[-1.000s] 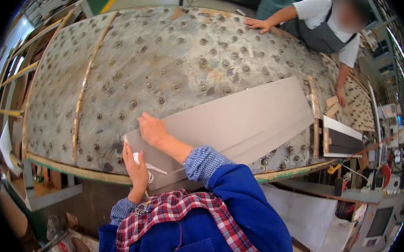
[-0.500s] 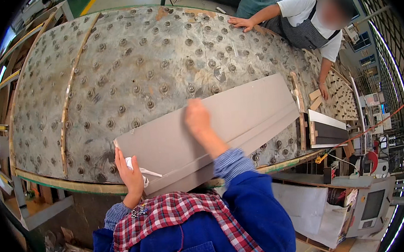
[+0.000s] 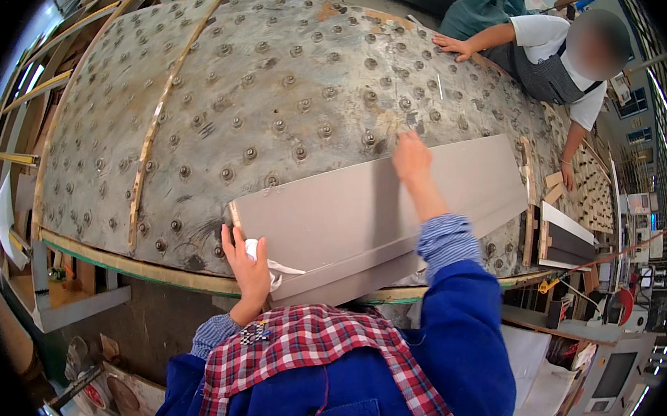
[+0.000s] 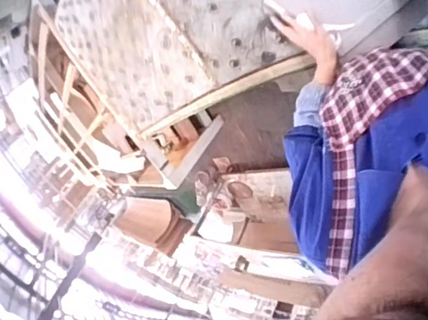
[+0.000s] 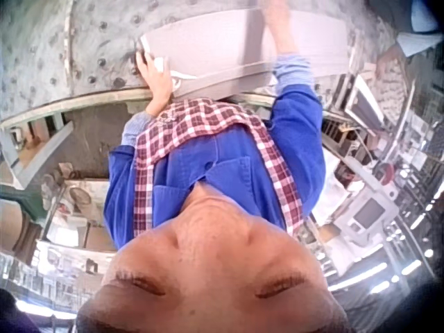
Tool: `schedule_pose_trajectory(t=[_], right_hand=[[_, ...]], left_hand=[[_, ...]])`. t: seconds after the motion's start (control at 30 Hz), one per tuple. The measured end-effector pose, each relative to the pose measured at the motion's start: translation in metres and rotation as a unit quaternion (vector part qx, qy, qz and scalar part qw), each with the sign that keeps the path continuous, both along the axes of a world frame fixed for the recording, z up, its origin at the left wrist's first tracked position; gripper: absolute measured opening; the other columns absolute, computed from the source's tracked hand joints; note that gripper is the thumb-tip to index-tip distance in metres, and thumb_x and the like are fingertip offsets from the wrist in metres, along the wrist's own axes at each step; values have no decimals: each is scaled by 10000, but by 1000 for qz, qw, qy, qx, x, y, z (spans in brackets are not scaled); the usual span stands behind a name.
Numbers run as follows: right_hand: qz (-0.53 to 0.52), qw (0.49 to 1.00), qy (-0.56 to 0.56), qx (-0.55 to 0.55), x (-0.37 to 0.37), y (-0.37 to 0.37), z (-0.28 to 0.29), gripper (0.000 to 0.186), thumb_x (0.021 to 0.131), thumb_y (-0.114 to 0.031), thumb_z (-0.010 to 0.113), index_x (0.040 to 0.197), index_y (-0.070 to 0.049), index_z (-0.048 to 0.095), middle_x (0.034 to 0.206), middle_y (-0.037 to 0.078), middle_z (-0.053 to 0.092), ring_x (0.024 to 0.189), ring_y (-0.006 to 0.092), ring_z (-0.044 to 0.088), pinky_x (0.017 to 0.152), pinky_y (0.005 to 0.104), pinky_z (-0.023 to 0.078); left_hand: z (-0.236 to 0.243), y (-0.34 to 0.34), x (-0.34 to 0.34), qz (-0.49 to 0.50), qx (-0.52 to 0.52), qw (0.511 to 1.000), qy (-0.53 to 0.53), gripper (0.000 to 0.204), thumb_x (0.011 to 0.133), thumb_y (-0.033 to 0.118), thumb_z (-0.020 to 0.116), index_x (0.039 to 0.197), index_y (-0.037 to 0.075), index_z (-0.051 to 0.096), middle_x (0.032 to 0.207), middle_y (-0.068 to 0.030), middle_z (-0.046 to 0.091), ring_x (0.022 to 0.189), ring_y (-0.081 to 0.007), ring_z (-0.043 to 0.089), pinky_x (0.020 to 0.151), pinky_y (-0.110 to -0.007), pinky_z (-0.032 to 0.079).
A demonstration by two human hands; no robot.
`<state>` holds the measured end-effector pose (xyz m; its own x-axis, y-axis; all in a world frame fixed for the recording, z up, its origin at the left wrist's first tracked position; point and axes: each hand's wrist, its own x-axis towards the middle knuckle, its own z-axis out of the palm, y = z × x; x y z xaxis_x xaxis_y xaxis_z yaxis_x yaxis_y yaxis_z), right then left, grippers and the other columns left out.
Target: The person wipes a large, curved, light-gray panel with a white cloth, then uses a small metal scraper to remove residue from the surface and edges. The person repeatedly wipes the panel and scrapes along the seams and edges to clean off excess material.
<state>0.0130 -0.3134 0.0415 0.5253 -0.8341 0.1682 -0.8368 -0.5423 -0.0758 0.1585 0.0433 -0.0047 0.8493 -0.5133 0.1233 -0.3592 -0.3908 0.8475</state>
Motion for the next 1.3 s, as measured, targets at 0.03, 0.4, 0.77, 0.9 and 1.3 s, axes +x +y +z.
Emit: schedule_pose_trajectory(t=[0.03, 0.4, 0.77, 0.9, 1.3], right_hand=[[6, 997, 73, 11, -7, -6, 2, 192, 866, -136, 509, 975, -75, 654, 1002, 149, 628, 884, 350, 630, 750, 471, 508], [291, 915, -156, 234, 182, 245, -24, 211, 832, -144, 546, 991, -51, 648, 977, 168, 625, 872, 347, 620, 728, 444, 517], [85, 991, 103, 19, 85, 94, 8, 109, 754, -76, 600, 796, -9, 674, 896, 195, 658, 821, 373, 663, 719, 441, 544], [151, 970, 12, 192, 156, 172, -19, 152, 736, -122, 610, 834, -22, 670, 892, 199, 656, 858, 380, 640, 742, 455, 525], [23, 996, -87, -21, 67, 91, -16, 215, 922, -191, 473, 1058, -106, 616, 977, 129, 595, 868, 337, 619, 695, 443, 515]], left_hand=[[-3, 1, -1, 7, 11, 1000, -5, 599, 861, 197, 662, 1316, -104, 413, 1442, -271, 292, 1328, -409, 298, 1077, -460, 266], [-15, 2, 2, 2, 68, 997, -20, 623, 864, 286, 633, 1338, -51, 410, 1387, -186, 386, 1264, -341, 364, 1029, -467, 232], [-1, 0, 5, 39, 46, 995, 73, 679, 848, 348, 658, 1354, -33, 412, 1173, -182, 493, 1065, -340, 485, 910, -433, 334], [-3, -2, 5, 34, 49, 996, 70, 671, 860, 347, 642, 1362, -27, 401, 1160, -177, 499, 1065, -335, 486, 906, -431, 323], [-8, 1, 6, 5, 43, 997, 69, 720, 852, 351, 639, 1382, -48, 359, 1205, -196, 485, 1115, -344, 471, 960, -440, 294]])
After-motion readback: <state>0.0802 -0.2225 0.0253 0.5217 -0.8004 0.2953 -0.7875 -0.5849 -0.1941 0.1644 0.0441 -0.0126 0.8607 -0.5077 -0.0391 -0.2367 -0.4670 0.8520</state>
